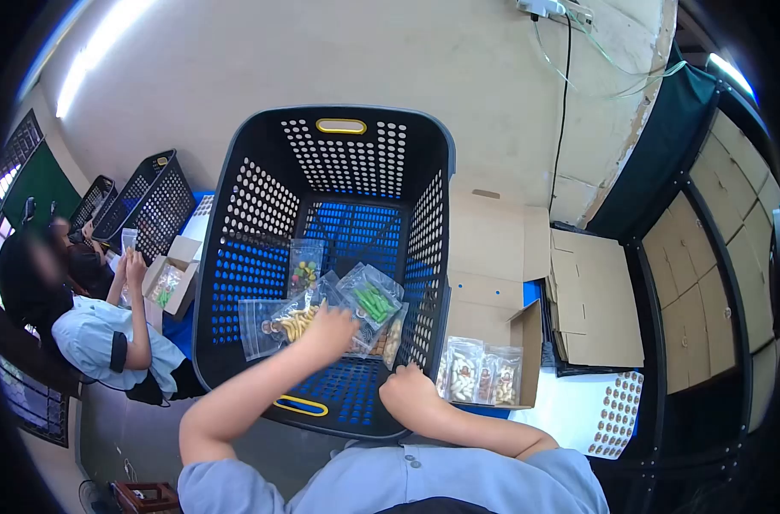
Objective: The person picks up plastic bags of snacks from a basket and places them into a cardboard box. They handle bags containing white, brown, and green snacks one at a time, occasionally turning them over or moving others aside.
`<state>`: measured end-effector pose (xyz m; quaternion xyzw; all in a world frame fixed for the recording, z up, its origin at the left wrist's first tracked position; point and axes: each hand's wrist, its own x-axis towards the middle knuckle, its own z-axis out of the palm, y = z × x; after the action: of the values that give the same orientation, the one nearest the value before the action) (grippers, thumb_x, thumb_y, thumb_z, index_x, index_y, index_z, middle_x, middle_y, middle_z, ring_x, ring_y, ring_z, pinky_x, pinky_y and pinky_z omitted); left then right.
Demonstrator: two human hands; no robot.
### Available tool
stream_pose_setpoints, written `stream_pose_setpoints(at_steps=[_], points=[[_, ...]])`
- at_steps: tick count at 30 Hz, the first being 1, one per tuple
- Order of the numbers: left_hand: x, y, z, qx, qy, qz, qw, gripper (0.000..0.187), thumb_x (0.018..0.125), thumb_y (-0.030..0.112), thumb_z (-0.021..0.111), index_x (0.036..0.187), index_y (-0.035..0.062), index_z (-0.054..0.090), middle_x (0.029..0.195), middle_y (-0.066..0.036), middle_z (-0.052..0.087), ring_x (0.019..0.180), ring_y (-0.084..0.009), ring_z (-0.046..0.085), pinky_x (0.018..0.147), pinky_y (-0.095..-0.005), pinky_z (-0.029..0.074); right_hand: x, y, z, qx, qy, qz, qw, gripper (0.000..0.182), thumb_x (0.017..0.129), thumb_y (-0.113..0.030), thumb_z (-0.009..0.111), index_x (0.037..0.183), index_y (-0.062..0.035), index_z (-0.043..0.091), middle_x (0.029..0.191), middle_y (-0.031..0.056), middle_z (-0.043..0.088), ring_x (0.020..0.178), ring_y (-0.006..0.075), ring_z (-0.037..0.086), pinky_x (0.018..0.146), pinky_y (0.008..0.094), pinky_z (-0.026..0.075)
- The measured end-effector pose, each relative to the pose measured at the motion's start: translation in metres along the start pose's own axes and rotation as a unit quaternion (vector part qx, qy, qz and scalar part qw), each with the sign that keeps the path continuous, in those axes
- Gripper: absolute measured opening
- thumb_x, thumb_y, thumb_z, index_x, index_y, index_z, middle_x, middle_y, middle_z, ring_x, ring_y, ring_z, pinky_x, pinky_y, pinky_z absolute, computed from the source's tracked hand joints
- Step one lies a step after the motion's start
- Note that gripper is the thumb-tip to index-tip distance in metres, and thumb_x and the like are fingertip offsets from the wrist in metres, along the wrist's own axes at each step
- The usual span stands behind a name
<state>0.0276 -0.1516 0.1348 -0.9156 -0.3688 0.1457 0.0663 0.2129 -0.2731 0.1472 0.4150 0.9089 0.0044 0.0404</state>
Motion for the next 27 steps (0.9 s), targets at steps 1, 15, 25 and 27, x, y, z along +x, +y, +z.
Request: stream_pose_setpoints(at_steps=[1,15,25,27], points=[[0.024,-0.011,0.021,0.021,0.021,-0.004,1.000,0.035,0.082,0.024,0.060,0.115,0.0108,0.060,0.110,-0.011,0.058,0.103,-0.0286,0.058,0.095,-0.0486,0.040,0.000,-0.002,0.002,0.002,-0.001,0.000,1.000,0.009,0.070,-0.012,0.062,0.067,-0.0057,0.068,0.069,0.0071,0.064,0.073,0.0213,0.060,0.067,0.0331,0.046],[0.131,0.002,0.109,0.172,-0.018,0.167,0.971,0.058,0.080,0.020,0.062,0.136,0.0189,0.046,0.123,-0.004,0.054,0.109,-0.0215,0.055,0.109,-0.0569,0.025,-0.005,-0.009,0.007,0.095,0.191,0.062,0.975,0.024,0.086,-0.025,0.057,0.094,-0.0029,0.060,0.077,0.0053,0.057,0.074,0.0189,0.058,0.061,0.0294,0.046],[0.067,0.007,0.117,-0.119,-0.358,0.059,0.924,0.104,0.065,0.058,0.075,0.148,0.0182,0.027,0.140,-0.016,0.045,0.124,-0.0339,0.049,0.102,-0.0431,0.040,-0.001,0.000,0.000,0.111,0.181,0.050,0.976,0.033,0.086,-0.030,0.060,0.103,-0.0027,0.060,0.078,0.0067,0.057,0.075,0.0205,0.059,0.064,0.0314,0.047],[0.064,0.019,0.110,-0.135,-0.295,0.014,0.946,0.084,0.076,0.046,0.065,0.147,0.0261,0.025,0.128,-0.017,0.055,0.120,-0.0356,0.051,0.102,-0.0462,0.038,-0.001,-0.003,0.001,0.121,0.184,0.050,0.974,0.036,0.086,-0.031,0.060,0.108,-0.0029,0.061,0.078,0.0070,0.057,0.075,0.0213,0.058,0.064,0.0318,0.047]])
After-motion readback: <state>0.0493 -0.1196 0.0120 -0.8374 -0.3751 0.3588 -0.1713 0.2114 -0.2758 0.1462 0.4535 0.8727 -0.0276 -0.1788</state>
